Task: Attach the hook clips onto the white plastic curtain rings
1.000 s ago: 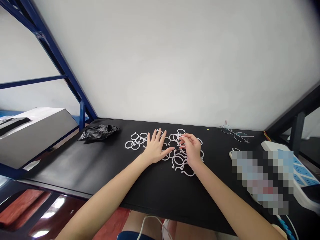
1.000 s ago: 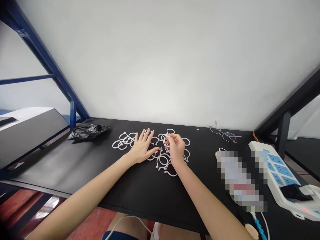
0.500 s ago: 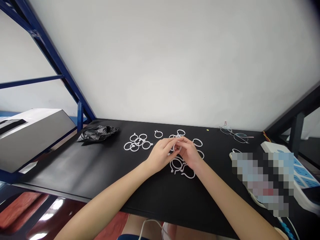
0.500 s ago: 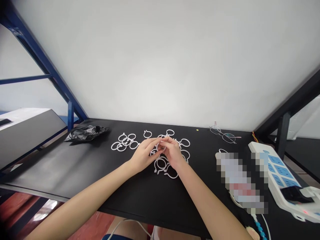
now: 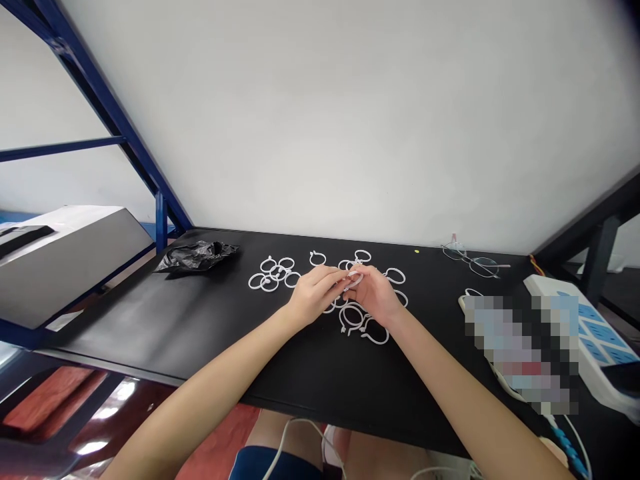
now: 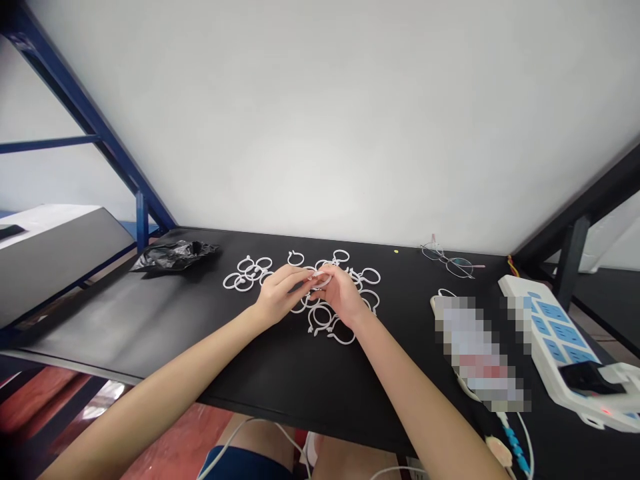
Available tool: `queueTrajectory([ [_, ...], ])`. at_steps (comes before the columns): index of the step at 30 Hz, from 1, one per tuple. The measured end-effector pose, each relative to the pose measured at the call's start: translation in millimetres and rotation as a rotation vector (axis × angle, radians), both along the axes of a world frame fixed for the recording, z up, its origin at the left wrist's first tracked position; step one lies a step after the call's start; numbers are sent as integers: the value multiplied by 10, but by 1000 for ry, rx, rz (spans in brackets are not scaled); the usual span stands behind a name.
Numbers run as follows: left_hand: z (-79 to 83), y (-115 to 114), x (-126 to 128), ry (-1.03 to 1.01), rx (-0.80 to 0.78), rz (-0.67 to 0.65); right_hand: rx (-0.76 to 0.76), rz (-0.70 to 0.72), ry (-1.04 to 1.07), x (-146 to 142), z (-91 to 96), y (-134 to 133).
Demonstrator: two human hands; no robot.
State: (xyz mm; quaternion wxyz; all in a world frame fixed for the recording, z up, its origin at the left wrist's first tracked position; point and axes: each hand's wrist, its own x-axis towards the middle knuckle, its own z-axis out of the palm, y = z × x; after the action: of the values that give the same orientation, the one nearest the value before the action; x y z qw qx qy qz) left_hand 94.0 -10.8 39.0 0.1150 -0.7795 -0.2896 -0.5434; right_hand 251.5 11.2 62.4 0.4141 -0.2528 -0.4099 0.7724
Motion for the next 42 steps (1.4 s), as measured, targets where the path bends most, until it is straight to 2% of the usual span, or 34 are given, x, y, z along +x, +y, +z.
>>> queueTrajectory([
  [5, -40, 19, -12, 20, 50, -49, 58, -22, -139, -51, -26, -33],
  [11, -58, 4, -2, -5, 62, -86, 243, -126, -231, -103, -150, -53],
  [16, -41, -16, -5, 26, 98, -118, 470, -242, -289, -95, -183, -69],
  [24, 49, -65, -2, 64, 157, -83, 831, -486, -573, -48, -137, -175],
  [30, 58, -85, 16, 27, 120, -82, 1078, -641, -652, -54, -132, -186],
  [42, 59, -76, -82, 221, 273, -39, 1137, -595, -638, -38, -144, -219],
])
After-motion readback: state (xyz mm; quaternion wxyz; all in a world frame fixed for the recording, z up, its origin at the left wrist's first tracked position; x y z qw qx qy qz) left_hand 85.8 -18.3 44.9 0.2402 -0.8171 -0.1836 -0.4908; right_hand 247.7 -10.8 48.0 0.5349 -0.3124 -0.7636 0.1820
